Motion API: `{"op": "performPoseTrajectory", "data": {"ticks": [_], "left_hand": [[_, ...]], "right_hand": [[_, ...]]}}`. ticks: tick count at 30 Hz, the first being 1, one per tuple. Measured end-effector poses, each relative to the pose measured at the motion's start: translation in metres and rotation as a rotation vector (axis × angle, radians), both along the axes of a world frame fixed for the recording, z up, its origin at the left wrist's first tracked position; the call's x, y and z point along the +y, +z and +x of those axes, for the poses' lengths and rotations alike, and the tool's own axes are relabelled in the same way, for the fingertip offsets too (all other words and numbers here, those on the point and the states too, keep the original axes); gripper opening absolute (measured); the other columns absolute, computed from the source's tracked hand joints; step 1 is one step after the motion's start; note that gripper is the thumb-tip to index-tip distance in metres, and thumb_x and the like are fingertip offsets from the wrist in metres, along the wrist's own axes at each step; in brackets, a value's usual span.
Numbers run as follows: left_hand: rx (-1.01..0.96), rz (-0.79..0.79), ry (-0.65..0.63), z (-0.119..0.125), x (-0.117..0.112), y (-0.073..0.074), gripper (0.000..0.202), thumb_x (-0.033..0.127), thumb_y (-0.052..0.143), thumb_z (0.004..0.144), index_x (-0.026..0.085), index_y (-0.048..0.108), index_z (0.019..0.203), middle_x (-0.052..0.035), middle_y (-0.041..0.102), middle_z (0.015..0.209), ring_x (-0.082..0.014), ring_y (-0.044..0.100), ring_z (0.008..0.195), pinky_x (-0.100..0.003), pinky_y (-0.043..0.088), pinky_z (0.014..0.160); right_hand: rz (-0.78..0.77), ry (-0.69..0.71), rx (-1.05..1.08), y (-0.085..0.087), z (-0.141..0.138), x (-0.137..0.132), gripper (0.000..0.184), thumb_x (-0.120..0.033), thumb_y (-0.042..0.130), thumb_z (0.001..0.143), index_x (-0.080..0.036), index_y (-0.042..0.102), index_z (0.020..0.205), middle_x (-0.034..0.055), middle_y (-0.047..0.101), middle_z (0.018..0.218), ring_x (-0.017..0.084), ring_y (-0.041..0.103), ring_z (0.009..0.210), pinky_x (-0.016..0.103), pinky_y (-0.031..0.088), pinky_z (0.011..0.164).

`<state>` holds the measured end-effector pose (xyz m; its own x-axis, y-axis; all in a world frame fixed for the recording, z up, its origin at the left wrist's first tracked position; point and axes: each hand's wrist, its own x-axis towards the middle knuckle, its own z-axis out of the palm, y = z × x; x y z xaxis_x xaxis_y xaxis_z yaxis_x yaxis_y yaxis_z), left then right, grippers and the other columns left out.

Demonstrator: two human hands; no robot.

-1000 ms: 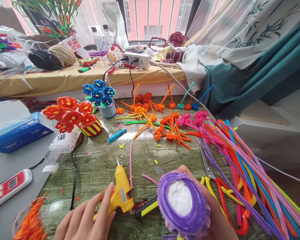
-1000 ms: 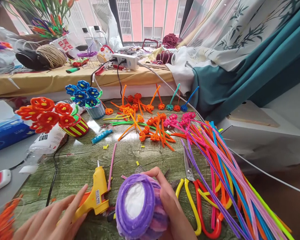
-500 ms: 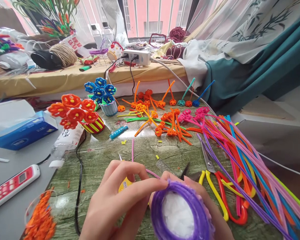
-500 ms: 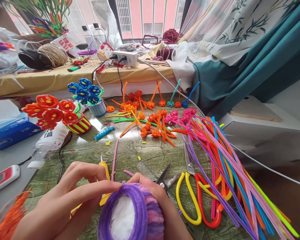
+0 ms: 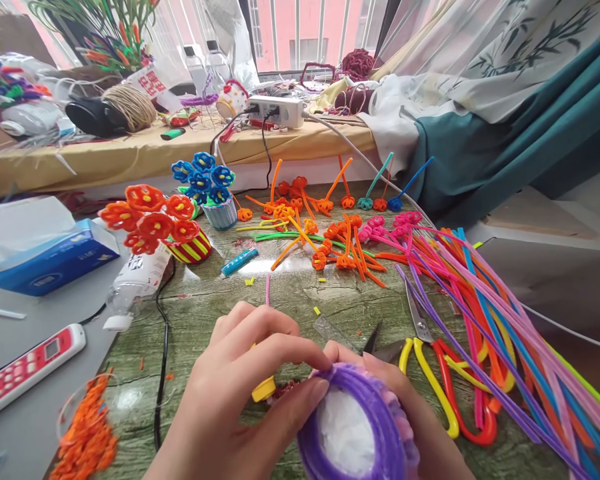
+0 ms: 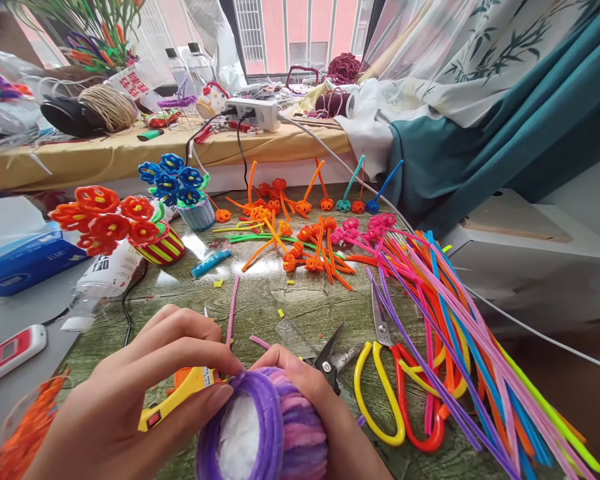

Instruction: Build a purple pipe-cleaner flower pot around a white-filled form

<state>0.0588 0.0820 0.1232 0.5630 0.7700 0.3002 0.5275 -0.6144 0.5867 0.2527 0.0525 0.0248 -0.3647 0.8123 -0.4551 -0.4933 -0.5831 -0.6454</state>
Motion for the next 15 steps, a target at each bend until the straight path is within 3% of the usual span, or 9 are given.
{"op": "performPoseTrajectory", "data": {"ticks": [5,9,15], "left_hand": [[0.066,0.034,-0.12,-0.002,0.007,0.003,0.018,0.017,0.063,0.096,0.034,0.064,0.102,0.0087,0.062,0.093,-0.0092,0.055,0.089,-0.022,0.044,0.077],[0.039,0.045,-0.093,0.001,0.007,0.004,0.019,0.016,0.057,0.099,0.033,0.065,0.095,0.0059,0.06,0.093,-0.0138,0.049,0.089,-0.03,0.037,0.079],[0.058,0.148,-0.151,0.001,0.01,0.006,0.023,0.012,0.059,0.096,0.032,0.068,0.09,0.0052,0.061,0.094,-0.0151,0.047,0.087,-0.031,0.033,0.078]], "right_hand": [[-0.001,-0.001,0.073,0.001,0.0,-0.003,0.053,-0.073,0.086,0.054,-0.024,0.075,0.069,0.001,0.059,0.067,0.019,0.049,0.062,0.035,0.042,0.064],[-0.022,-0.014,0.146,0.005,-0.006,-0.011,0.051,-0.071,0.085,0.057,-0.023,0.075,0.073,0.0017,0.062,0.07,0.018,0.051,0.064,0.034,0.041,0.065],[-0.087,-0.044,0.329,0.018,-0.013,-0.023,0.035,-0.06,0.074,0.08,-0.025,0.075,0.084,0.0006,0.064,0.076,0.015,0.055,0.066,0.029,0.045,0.068]]}}
